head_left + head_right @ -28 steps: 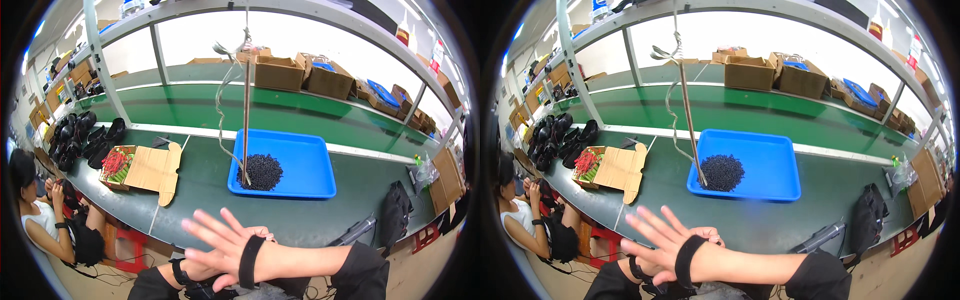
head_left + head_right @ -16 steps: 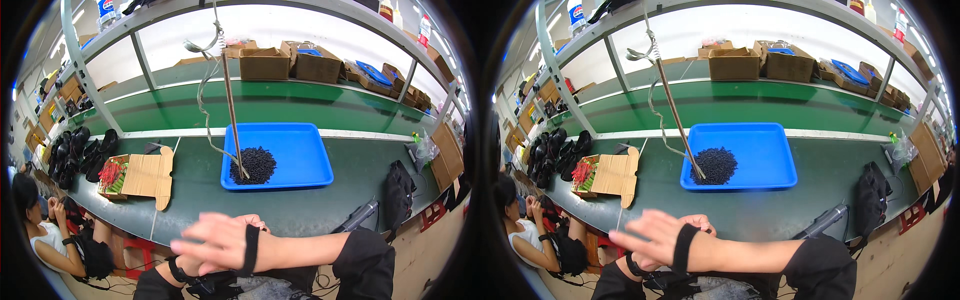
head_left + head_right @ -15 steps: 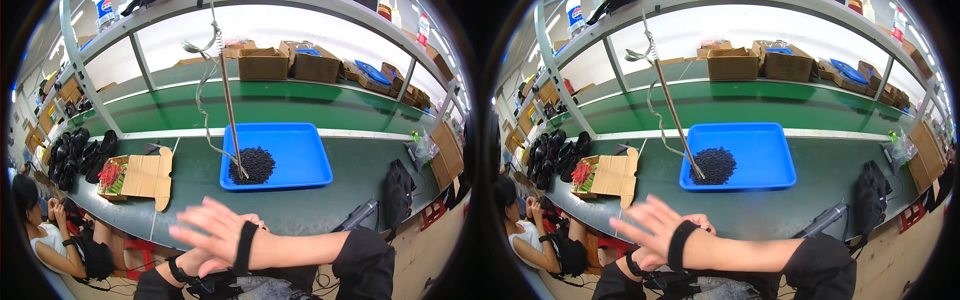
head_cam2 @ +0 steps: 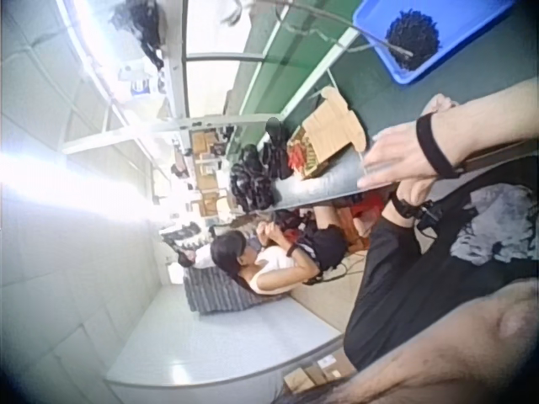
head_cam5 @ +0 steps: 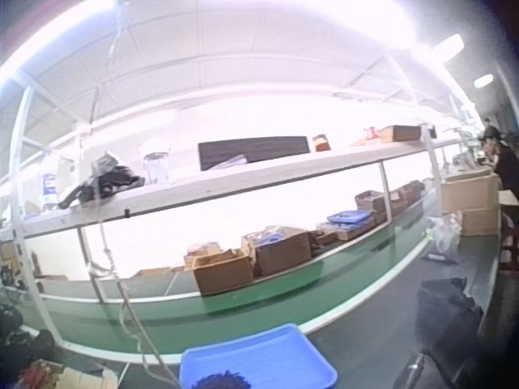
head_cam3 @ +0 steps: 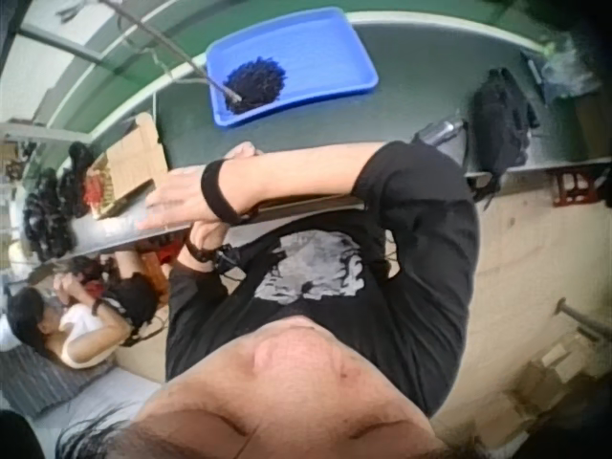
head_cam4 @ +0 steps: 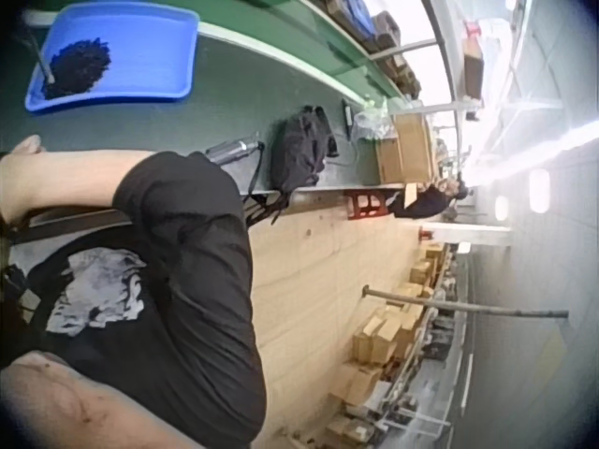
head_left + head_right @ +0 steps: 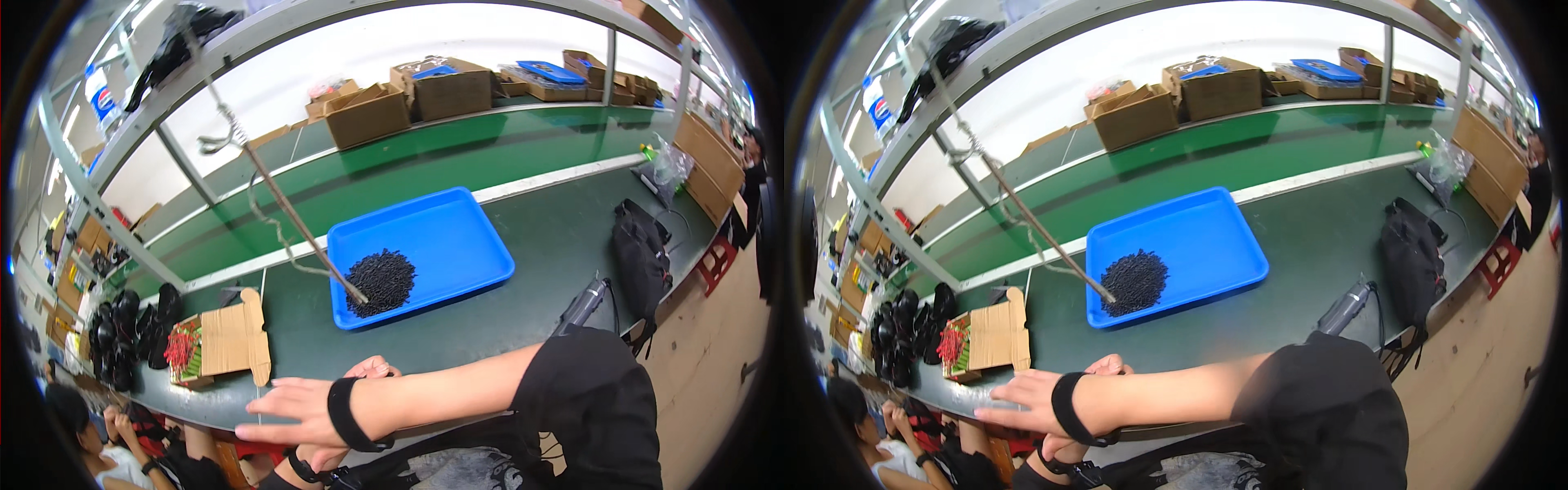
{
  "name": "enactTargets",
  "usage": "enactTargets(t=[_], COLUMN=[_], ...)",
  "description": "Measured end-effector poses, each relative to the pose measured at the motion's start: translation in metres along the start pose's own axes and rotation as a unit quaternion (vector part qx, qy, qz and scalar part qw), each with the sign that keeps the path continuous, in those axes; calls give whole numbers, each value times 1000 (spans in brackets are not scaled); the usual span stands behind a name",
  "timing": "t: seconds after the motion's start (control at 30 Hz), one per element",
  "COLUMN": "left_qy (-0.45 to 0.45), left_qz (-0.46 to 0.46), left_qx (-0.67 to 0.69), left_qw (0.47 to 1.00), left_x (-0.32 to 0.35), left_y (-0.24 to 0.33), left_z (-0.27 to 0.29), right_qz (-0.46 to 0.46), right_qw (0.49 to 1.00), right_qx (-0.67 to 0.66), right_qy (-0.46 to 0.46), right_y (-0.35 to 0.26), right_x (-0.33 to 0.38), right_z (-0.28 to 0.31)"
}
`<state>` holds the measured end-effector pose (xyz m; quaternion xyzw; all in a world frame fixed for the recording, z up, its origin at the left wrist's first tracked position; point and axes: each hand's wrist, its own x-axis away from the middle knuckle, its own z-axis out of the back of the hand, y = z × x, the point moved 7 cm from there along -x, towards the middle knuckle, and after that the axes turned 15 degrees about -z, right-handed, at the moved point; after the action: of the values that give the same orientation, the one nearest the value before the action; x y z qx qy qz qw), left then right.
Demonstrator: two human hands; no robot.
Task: The recorder is seen assembling small electronic components on a workbench in a factory setting.
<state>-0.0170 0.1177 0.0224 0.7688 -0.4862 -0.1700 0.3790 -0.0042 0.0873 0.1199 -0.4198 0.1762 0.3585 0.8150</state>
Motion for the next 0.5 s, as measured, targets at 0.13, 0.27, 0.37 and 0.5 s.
enactTargets(t=[0.13,0.27,0.37,0.5], left_qy=[-55,-125,-104,-164], left_qz=[-30,19,-46,-18], left_qx=[14,101,136,166], left_qw=[998,987,984,972], left_x=[-2,-18,-19,-42], left_y=[3,2,4,-14], left_z=[11,9,7,-15], right_qz=[57,-60,-143,117], right_qw=[984,987,983,979], right_qx=[148,83,-43,120], right_qy=[77,122,110,114], right_y=[-2,11,34,32], right_x=[-10,-26,-27,-52], right_z=[-18,17,27,3])
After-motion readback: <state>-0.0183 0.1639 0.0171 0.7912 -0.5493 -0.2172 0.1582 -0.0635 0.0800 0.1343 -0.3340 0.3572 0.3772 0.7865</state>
